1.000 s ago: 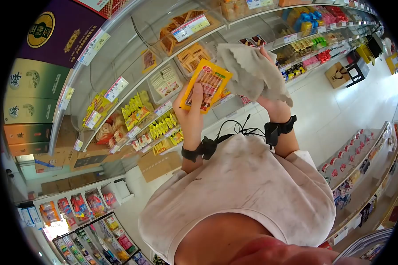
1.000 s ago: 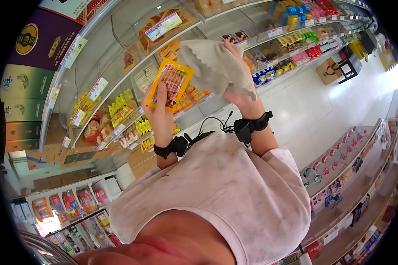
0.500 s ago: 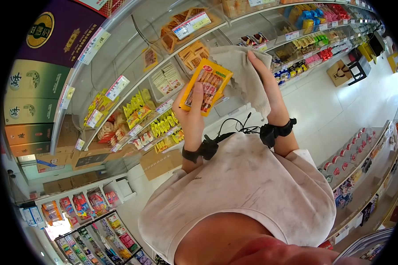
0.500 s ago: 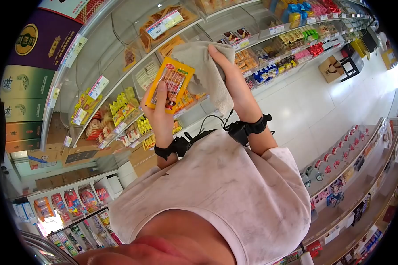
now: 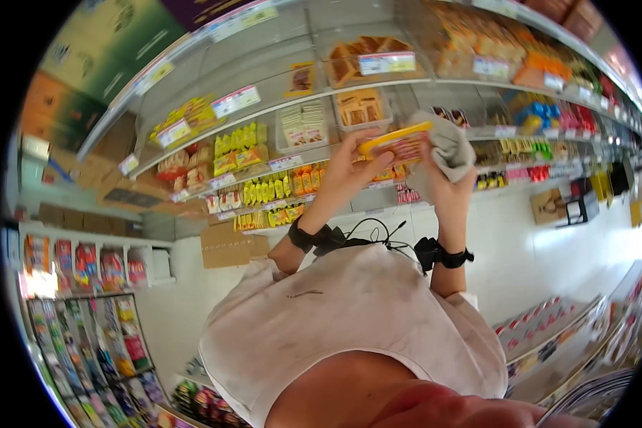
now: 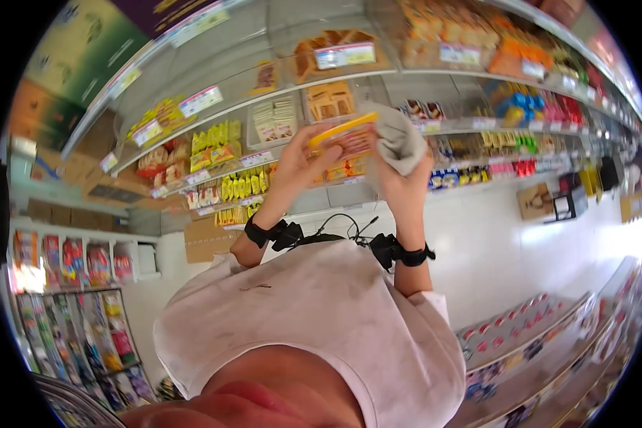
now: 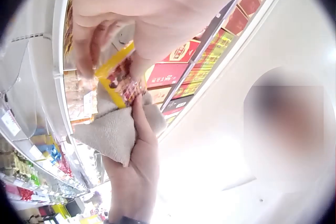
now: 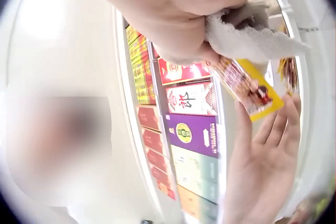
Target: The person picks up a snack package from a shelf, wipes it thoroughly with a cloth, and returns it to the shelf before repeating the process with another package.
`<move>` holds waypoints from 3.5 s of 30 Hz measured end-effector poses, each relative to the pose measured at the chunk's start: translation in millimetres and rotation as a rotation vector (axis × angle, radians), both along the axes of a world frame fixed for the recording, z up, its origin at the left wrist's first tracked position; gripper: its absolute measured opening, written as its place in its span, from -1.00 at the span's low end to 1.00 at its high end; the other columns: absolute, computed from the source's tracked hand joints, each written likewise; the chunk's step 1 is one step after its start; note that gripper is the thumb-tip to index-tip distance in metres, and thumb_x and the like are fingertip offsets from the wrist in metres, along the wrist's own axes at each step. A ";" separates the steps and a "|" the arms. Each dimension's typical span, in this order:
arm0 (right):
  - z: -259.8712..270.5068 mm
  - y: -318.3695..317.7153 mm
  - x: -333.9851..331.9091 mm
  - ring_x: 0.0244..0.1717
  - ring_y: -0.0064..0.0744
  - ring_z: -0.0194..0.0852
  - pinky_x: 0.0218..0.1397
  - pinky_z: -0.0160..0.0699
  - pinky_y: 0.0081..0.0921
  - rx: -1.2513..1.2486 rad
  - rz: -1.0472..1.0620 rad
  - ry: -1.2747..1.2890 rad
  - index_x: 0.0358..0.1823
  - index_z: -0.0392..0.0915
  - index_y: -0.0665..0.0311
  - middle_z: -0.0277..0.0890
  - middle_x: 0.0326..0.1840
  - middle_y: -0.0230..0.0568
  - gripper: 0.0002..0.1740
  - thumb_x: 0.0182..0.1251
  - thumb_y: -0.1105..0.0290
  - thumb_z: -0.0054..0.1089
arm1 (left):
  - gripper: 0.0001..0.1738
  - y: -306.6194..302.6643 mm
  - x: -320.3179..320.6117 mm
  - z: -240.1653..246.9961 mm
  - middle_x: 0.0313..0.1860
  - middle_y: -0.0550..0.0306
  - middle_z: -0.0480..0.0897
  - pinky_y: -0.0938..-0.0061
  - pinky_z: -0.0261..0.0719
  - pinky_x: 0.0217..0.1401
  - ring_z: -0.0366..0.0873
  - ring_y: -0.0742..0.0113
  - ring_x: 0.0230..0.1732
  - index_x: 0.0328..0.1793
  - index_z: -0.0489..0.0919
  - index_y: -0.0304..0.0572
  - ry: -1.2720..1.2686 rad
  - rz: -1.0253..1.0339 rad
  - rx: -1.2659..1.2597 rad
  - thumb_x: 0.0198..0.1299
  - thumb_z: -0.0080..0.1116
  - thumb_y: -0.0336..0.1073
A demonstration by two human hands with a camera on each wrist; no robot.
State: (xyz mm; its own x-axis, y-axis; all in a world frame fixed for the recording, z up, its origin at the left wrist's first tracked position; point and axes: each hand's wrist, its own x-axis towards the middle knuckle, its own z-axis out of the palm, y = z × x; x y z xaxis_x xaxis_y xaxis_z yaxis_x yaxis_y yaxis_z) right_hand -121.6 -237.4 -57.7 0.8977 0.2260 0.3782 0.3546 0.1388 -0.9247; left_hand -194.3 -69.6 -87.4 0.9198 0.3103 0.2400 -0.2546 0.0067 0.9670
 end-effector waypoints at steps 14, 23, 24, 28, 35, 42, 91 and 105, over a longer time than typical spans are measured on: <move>-33.5 60.8 -26.8 0.65 0.05 -0.05 0.60 0.03 -0.17 -0.484 0.248 -0.596 0.56 0.04 0.43 -0.03 0.63 0.25 -0.24 0.48 0.22 0.08 | -0.14 -10.6 -17.6 11.8 0.45 0.12 0.42 0.38 0.30 0.48 0.37 0.33 0.43 0.55 0.29 -0.16 0.072 -0.019 -0.596 0.48 -0.38 0.39; -38.3 84.9 -31.0 0.64 0.05 -0.06 0.62 -0.09 -0.15 -0.258 0.406 -0.225 0.56 0.11 0.36 0.01 0.63 0.17 -0.30 0.60 0.01 -0.25 | -0.30 -11.1 -19.1 2.5 0.50 0.09 0.33 0.38 0.29 0.46 0.30 0.28 0.46 0.59 0.17 -0.28 -0.173 0.077 -0.199 0.61 -0.42 0.14; -30.0 88.4 -40.5 0.66 0.07 -0.12 0.65 -0.17 -0.10 -0.206 0.374 -0.429 0.55 0.12 0.36 -0.01 0.64 0.16 -0.29 0.60 -0.02 -0.27 | -0.29 -2.7 -21.2 3.1 0.47 0.10 0.35 0.40 0.30 0.44 0.31 0.31 0.43 0.57 0.18 -0.28 -0.096 0.037 -0.296 0.60 -0.40 0.15; -61.7 86.0 -30.6 0.71 0.12 -0.33 0.69 -0.44 0.01 -0.253 0.297 -0.401 0.56 0.09 0.38 -0.10 0.67 0.17 -0.26 0.57 -0.02 -0.21 | -0.28 5.4 -22.7 4.2 0.28 0.14 0.48 0.50 0.40 0.29 0.41 0.44 0.21 0.55 0.23 -0.29 0.015 -0.023 -0.272 0.56 -0.24 0.17; -42.3 67.1 9.0 0.08 -0.52 0.45 0.12 0.46 -0.53 -0.020 0.168 0.243 0.27 0.44 0.40 0.53 0.12 -0.21 -0.53 0.52 0.21 0.16 | -0.49 13.6 -30.6 -9.9 -0.03 0.23 0.62 0.63 0.51 -0.11 0.49 0.59 -0.11 0.37 0.49 -0.31 0.046 -0.103 -0.020 0.56 -0.07 -0.04; -50.7 89.4 -9.8 -0.17 -0.64 0.41 -0.08 0.42 -0.63 -0.053 0.141 0.021 -0.04 0.58 0.36 0.57 -0.20 -0.41 -0.78 0.44 0.35 0.27 | -0.61 41.6 -43.8 -5.5 -0.06 0.17 0.71 0.58 0.67 -0.13 0.65 0.51 -0.13 0.24 0.57 -0.37 0.127 -0.116 -0.298 0.37 0.25 -0.32; 25.6 112.3 35.7 0.12 -0.17 0.49 0.25 0.41 -0.27 -0.216 -0.089 -0.582 0.23 0.53 0.35 0.51 0.16 -0.08 -0.49 0.23 0.43 0.37 | -0.80 101.4 10.2 24.7 -0.34 0.24 0.68 0.64 0.50 -0.27 0.55 0.60 -0.32 0.02 0.64 -0.45 0.121 -0.044 0.103 0.43 0.09 -0.45; 32.7 74.2 97.6 0.37 0.01 0.44 0.27 0.54 -0.20 -0.259 0.081 -0.815 0.11 0.63 0.29 0.53 0.29 -0.08 -0.42 -0.09 0.61 0.39 | -0.66 79.1 100.5 74.4 0.10 0.00 0.67 0.42 0.62 0.11 0.64 0.33 0.08 0.27 0.53 -0.38 -0.025 0.006 -0.181 0.48 -0.01 -0.36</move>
State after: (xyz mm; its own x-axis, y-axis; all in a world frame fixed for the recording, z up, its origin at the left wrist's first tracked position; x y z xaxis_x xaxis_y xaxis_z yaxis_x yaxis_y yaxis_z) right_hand -23.9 -163.1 -25.0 0.3459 0.4457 0.8256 0.9199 0.0120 -0.3919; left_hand -93.8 9.5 -12.9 0.9122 0.3561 0.2027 -0.2794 0.1787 0.9434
